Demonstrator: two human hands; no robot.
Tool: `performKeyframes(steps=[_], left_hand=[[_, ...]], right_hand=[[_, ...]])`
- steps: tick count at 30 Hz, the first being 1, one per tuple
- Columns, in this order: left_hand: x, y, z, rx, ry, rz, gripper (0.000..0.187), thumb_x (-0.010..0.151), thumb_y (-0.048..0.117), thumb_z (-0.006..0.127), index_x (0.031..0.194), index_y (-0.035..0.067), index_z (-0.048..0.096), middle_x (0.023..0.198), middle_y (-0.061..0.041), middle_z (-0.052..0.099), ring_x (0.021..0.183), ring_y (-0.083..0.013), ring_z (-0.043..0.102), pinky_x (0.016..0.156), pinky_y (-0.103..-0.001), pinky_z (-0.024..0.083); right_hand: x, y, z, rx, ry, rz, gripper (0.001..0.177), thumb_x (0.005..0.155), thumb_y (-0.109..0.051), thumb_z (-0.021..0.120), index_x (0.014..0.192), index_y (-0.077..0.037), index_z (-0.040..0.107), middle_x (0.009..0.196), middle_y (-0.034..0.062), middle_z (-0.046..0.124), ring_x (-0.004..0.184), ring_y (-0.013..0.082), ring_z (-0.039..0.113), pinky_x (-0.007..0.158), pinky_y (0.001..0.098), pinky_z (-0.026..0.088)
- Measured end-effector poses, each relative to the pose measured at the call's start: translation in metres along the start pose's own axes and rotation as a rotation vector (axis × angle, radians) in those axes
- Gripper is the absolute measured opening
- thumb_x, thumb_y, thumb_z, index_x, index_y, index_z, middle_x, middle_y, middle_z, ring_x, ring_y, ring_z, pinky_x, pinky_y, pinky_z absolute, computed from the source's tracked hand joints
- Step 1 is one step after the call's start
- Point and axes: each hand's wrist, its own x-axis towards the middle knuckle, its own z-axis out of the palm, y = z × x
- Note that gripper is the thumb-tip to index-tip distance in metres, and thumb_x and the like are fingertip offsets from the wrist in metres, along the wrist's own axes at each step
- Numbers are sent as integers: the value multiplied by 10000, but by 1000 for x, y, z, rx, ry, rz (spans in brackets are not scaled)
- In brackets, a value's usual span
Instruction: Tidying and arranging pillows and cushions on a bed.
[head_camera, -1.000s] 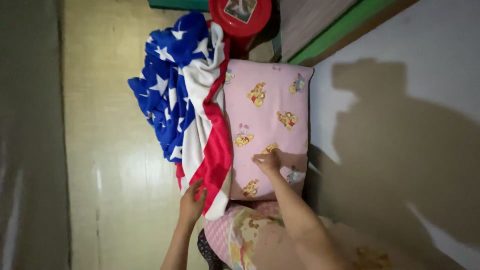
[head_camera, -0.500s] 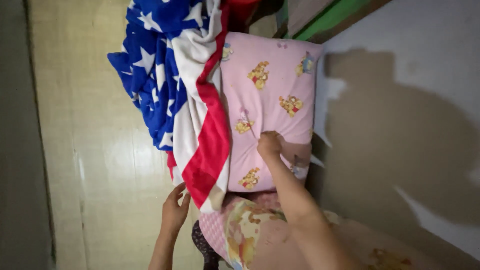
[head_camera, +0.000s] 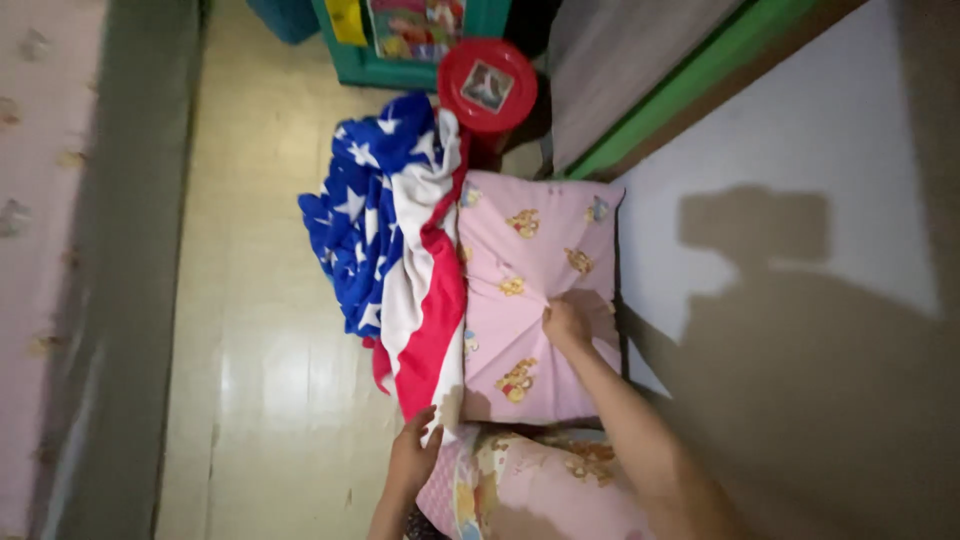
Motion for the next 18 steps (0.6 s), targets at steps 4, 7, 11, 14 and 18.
performKeyframes(steps=[4,7,11,14,18], left_hand=[[-10,18,-17,24,49,104,481,888,257,710,1342,114,640,1245,-151,732,1083,-295,733,936,-389,574],[-12,41,-37,49,70,171,499,897,284,702,1358,113,619,1275,-160,716,1113,-306,726,952,-394,570],[-26,68,-67,46,75,173,545,893,340,703,1374,103,602,1298,-178,681,1125,-336,705,938,-401,579],[-31,91,-89,54,148,231,523,900,382,693,1341,109,624,1233,-174,719,1129,-324,708,926,-401,578],[-80,134,-130,-245,197,76,685,902,479,672,1426,98,449,1135,-144,740,1008,-291,736,856,-403,571]], right_hand=[[12,-18,-73,72,34,-26,283,925,-302,598,874,-58,732,854,211,714,833,406,721,771,511,578],[21,-44,-136,166,97,13,261,875,-303,630,836,-63,727,778,212,695,744,412,707,707,519,560],[22,-80,-214,234,208,-218,269,878,-303,658,795,-54,716,757,202,705,687,371,698,671,486,537],[22,-104,-263,288,166,-232,255,862,-301,685,799,-58,730,720,174,711,647,313,686,637,456,523],[13,-136,-299,578,36,-426,269,909,-273,656,814,-29,721,671,75,706,601,187,630,580,387,503]])
